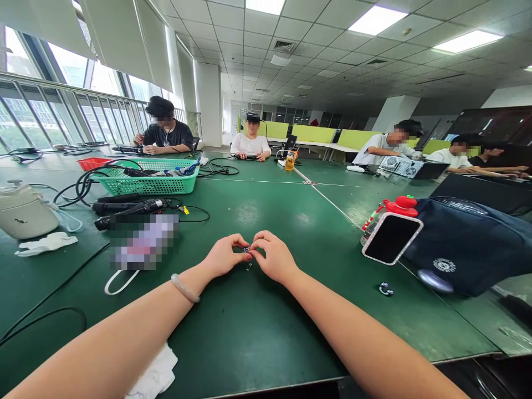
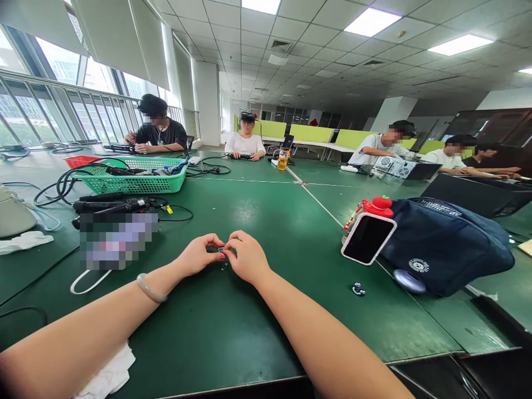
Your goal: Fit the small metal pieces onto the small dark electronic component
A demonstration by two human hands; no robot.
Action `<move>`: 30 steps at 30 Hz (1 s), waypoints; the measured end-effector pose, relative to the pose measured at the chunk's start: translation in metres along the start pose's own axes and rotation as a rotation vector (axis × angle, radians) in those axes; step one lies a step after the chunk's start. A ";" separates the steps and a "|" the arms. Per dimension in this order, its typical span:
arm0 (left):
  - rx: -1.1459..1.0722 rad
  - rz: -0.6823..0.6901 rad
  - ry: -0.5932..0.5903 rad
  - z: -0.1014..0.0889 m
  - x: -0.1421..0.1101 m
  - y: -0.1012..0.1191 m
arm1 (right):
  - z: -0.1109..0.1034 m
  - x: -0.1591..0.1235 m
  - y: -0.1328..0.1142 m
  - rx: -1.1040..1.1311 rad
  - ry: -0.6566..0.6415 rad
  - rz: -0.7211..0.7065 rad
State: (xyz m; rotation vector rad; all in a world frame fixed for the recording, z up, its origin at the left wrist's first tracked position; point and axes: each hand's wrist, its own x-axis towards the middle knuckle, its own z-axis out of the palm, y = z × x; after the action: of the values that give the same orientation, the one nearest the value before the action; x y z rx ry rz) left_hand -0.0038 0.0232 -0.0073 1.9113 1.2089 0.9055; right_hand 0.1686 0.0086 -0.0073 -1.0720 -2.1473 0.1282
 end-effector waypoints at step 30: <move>-0.044 -0.010 -0.018 0.003 0.002 -0.003 | -0.005 0.001 0.005 0.096 -0.002 0.057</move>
State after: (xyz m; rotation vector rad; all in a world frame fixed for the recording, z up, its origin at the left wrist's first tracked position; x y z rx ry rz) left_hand -0.0024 0.0254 -0.0113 1.8738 1.1774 0.9003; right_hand 0.1747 0.0118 -0.0053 -1.0778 -2.0913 0.2561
